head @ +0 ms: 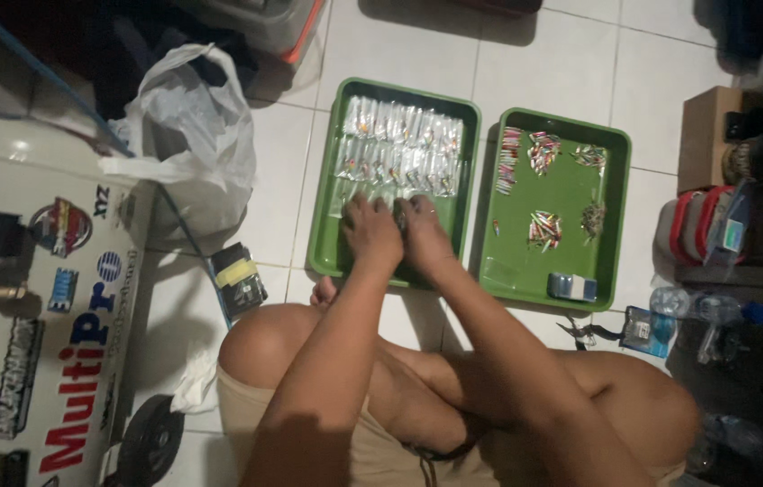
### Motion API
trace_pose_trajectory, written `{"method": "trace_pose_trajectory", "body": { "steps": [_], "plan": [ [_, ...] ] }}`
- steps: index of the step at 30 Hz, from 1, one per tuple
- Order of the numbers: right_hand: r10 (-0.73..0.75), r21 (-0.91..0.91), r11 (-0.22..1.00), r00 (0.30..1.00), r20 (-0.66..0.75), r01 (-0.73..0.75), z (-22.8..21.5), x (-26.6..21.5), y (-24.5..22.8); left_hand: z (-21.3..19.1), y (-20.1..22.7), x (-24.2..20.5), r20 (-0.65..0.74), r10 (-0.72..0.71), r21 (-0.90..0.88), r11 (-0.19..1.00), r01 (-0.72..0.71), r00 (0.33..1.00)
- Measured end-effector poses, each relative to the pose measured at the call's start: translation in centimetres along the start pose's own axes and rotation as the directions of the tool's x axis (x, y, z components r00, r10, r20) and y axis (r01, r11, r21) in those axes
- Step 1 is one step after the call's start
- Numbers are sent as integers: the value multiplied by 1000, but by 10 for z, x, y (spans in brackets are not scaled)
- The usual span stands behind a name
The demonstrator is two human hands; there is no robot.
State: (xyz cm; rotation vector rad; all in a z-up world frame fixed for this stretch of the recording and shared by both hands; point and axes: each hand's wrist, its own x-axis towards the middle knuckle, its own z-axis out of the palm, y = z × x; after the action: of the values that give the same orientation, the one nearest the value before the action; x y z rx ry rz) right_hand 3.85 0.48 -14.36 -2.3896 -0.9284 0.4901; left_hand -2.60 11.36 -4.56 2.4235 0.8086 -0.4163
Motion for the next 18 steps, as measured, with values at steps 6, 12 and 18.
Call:
{"method": "trace_pose_trajectory", "body": {
  "steps": [6,12,18],
  "plan": [
    [-119,-104,988,990,-78,111,28,11,26,23,-13,18,79,-94,-34,995,97,992],
    [-14,-49,999,999,-37,12,-36,-15,21,19,-8,14,75,-95,-26,995,98,993],
    [374,-417,869,905,202,-267,-131,-80,101,42,-3,15,67,-7,55,998,3,998]
  ]
}}
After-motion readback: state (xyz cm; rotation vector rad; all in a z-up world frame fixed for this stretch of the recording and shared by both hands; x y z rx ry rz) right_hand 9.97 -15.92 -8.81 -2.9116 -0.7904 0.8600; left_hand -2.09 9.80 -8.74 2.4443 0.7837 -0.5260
